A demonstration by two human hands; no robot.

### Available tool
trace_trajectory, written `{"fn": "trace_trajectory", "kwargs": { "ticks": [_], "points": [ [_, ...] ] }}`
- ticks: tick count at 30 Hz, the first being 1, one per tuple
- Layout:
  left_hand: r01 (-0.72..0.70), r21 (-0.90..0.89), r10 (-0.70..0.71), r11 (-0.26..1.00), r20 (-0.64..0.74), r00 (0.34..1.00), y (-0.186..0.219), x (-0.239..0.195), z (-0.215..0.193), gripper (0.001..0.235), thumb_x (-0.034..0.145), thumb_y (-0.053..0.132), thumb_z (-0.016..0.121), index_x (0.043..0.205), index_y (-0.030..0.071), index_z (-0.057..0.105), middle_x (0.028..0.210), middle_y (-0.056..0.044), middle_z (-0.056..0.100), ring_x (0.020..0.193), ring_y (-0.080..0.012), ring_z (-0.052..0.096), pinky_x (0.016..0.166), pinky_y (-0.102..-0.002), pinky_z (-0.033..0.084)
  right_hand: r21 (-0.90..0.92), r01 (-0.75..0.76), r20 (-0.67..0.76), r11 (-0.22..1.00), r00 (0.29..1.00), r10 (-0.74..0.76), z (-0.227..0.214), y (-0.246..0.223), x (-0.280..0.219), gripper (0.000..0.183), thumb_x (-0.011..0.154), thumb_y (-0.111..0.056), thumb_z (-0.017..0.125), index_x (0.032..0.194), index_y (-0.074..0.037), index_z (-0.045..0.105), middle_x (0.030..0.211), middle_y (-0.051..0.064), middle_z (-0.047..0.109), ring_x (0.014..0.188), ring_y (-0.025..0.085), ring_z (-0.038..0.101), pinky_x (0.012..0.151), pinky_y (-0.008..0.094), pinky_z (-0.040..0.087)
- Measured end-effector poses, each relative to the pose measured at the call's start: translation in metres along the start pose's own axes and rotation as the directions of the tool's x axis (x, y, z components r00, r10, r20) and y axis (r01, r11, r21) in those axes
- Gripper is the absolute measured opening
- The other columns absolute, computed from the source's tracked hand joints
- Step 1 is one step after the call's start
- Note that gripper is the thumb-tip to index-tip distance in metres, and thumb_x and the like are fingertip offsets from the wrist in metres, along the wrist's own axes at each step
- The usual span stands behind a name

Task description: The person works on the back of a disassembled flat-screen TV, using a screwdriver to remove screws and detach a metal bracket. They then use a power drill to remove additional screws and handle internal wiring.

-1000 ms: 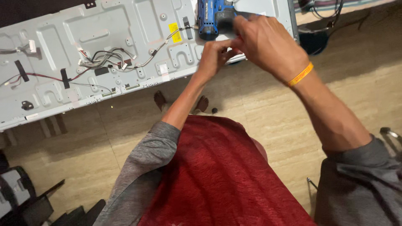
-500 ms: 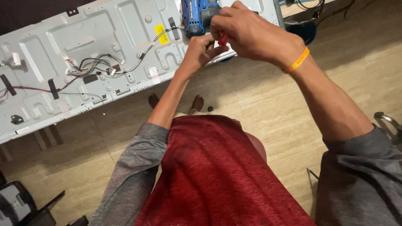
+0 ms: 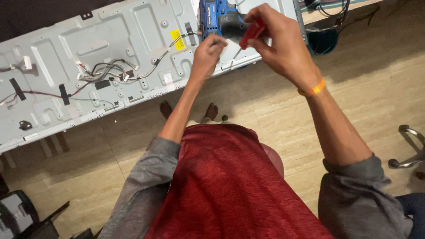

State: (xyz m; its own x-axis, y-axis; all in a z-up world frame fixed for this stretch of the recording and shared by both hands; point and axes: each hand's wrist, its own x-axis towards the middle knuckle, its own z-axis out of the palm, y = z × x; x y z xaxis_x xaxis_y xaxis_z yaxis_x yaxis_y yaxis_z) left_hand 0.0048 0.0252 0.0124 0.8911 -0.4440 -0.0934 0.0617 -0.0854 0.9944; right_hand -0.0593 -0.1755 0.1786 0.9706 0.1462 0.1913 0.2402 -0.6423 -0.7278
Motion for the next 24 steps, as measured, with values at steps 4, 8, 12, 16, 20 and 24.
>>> {"fn": "trace_trajectory", "kwargs": {
  "ticks": [4,8,12,16,20,24],
  "points": [
    [0.317,-0.399,-0.345,0.860,0.002,0.939,-0.019,-0.014,0.007,0.063,0.101,0.064,0.044,0.100,0.005,0.067,0.056,0.011,0.032,0.041,-0.0028,0.029,0.035,-0.024,0.021,0.223,-0.042,-0.114,0.974,0.991,0.069,-0.014,-0.005,-0.023,0.036,0.102,0.008,0.072,0.131,-0.001,0.053,0.124,0.012,0.069,0.121,0.020,0.071,0.104,0.031,0.062],
    [0.309,-0.517,-0.311,0.798,0.086,0.946,-0.038,-0.010,0.022,0.065,0.106,0.059,0.045,0.092,0.000,0.069,0.057,0.007,0.036,0.043,-0.0024,0.029,0.037,-0.024,0.020,0.298,-0.009,-0.225,0.955,0.971,0.079,-0.017,-0.012,-0.040,0.037,0.108,0.012,0.068,0.137,0.002,0.048,0.127,0.016,0.066,0.121,0.021,0.068,0.106,0.033,0.060],
    [-0.030,-0.028,0.027,0.999,-0.087,0.996,-0.045,-0.006,0.020,0.056,0.115,0.047,0.059,0.089,0.000,0.073,0.068,0.006,0.048,0.061,-0.0005,0.042,0.053,-0.022,0.032,0.318,-0.060,-0.395,0.946,0.899,0.189,-0.010,-0.001,-0.052,0.039,0.113,0.004,0.072,0.141,-0.003,0.046,0.122,0.011,0.065,0.112,0.017,0.071,0.098,0.030,0.061],
    [0.260,-0.221,-0.277,0.940,-0.049,0.960,-0.031,-0.014,0.008,0.043,0.105,0.041,0.061,0.092,0.001,0.070,0.057,0.009,0.041,0.047,-0.0013,0.033,0.042,-0.023,0.023,0.128,-0.098,-0.430,0.987,0.891,0.145,0.013,0.021,-0.055,0.045,0.112,0.000,0.069,0.150,-0.006,0.045,0.120,0.012,0.072,0.110,0.019,0.078,0.095,0.031,0.066],
    [0.353,-0.369,-0.369,0.860,0.028,0.929,-0.010,-0.019,0.006,0.041,0.102,0.041,0.060,0.092,0.003,0.066,0.052,0.012,0.031,0.041,-0.0019,0.024,0.038,-0.024,0.016,-0.048,-0.030,-0.433,0.998,0.901,0.006,0.038,0.034,-0.061,0.045,0.113,0.001,0.071,0.148,-0.006,0.044,0.119,0.014,0.072,0.107,0.021,0.077,0.095,0.033,0.066],
    [0.344,-0.372,-0.366,0.862,0.012,0.930,0.002,-0.023,0.001,0.042,0.103,0.042,0.061,0.092,0.002,0.066,0.053,0.012,0.031,0.042,-0.0016,0.023,0.038,-0.024,0.018,0.059,-0.043,-0.430,0.997,0.901,0.065,0.047,0.042,-0.060,0.045,0.113,0.002,0.071,0.149,-0.007,0.046,0.118,0.013,0.073,0.106,0.021,0.077,0.093,0.032,0.067]
  ]
}}
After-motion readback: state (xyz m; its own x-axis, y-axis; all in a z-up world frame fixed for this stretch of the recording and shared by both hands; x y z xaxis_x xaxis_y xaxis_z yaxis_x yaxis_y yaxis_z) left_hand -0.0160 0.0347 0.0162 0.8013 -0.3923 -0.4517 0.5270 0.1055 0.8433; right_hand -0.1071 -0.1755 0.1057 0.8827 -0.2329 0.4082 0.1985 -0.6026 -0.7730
